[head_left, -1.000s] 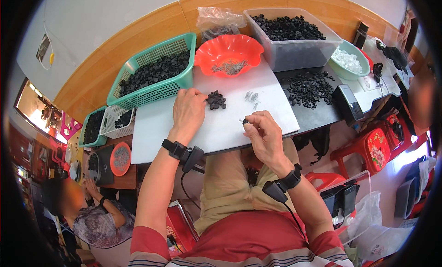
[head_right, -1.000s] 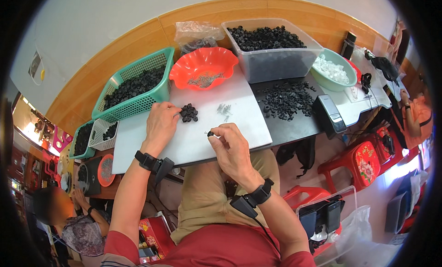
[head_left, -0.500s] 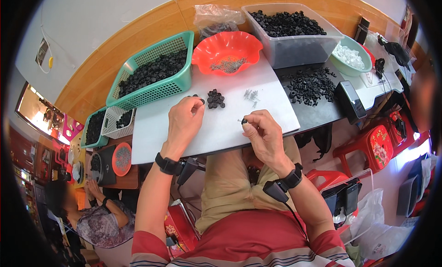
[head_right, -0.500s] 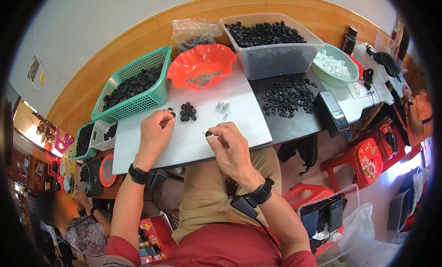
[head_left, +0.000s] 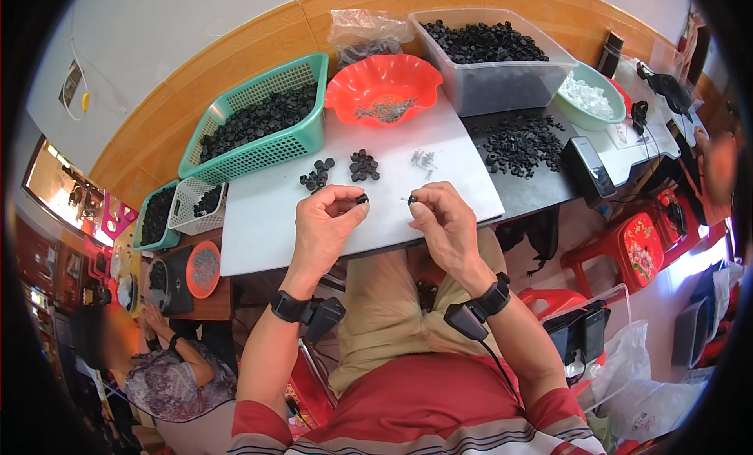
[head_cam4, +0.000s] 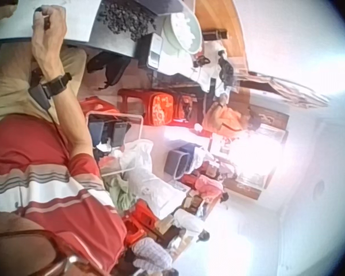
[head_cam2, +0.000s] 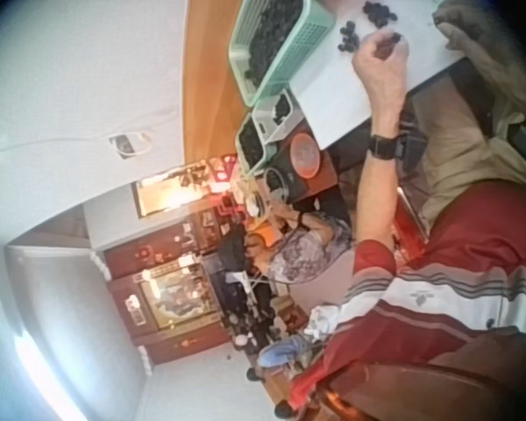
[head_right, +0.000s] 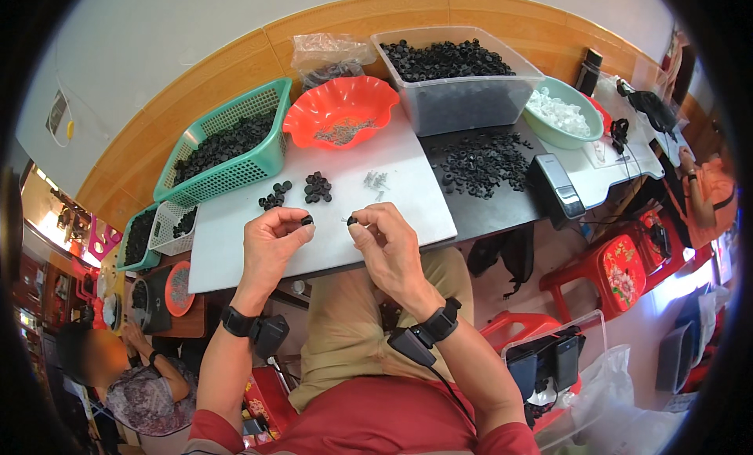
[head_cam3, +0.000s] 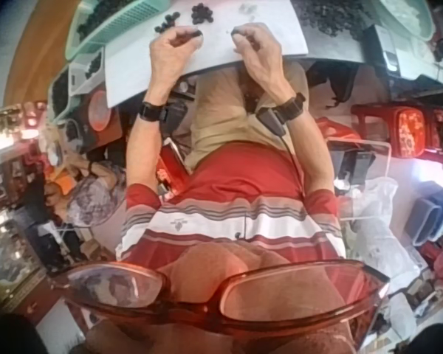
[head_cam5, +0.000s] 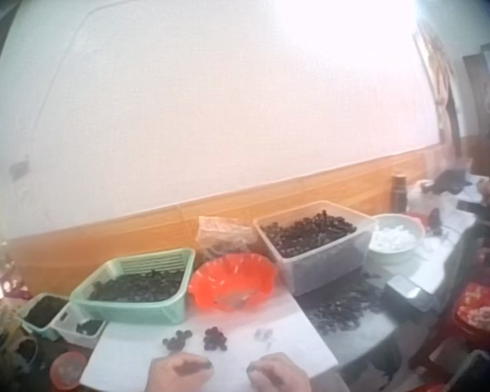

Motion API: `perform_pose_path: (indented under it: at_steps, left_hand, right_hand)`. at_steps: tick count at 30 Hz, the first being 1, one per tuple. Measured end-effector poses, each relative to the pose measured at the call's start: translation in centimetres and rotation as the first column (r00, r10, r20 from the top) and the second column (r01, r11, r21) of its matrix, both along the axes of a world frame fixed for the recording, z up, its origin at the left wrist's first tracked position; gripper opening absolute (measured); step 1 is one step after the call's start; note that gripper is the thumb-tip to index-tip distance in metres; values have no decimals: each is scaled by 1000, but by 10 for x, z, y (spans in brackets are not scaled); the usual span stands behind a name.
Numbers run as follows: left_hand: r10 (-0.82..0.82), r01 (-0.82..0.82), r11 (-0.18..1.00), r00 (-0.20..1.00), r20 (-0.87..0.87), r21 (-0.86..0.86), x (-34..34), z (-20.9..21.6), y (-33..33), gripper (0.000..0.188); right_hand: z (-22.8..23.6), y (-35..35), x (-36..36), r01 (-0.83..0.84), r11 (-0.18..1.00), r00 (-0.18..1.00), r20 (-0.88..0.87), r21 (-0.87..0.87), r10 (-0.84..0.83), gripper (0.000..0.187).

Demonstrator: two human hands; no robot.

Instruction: Assembling small black plastic fasteners by pressing components together.

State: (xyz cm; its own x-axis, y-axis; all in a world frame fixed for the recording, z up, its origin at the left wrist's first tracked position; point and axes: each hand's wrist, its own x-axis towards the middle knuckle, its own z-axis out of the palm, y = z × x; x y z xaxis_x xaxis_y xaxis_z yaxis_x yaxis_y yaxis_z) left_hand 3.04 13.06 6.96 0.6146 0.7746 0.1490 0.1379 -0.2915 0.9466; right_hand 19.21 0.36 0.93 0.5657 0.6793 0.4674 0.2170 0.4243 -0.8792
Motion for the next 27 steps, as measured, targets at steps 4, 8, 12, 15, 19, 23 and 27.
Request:
perform_pose_path:
  at_steps: [4, 8, 12, 15, 19, 23, 27]
  left_hand:
    - [-66, 86, 980, 991, 115, -177, 0, -1, -10, 17]
    - [-71, 169, 912, 963, 261, -375, -1, -2, -16, 18]
    - [-70, 238, 849, 935, 346, -471, -3, -4, -18, 18]
    - [-58, 262, 811, 926, 373, -524, -2, -5, -20, 17]
    - [-22, 297, 756, 902, 430, -583, -5, -10, -20, 16]
    - [15, 317, 706, 887, 461, -633, -8, -16, -20, 17]
    - [32, 360, 645, 868, 495, -674, -9, -18, -22, 19]
  right_hand:
    - [4, -1, -3, -21, 1000, 1000, -22, 2, 21, 14]
    - [8, -1, -7, -40, 999, 997, -69, 13, 41, 15]
    - [10, -1, -10, -53, 998, 994, -89, 30, 55, 16]
    - [8, -2, -10, -59, 998, 997, -57, 2, 59, 16]
    - [11, -4, -12, -73, 997, 994, -82, 23, 75, 16]
    - [11, -5, -13, -84, 996, 994, -64, 21, 85, 16]
    - [12, -7, -15, -84, 996, 993, -77, 24, 85, 16]
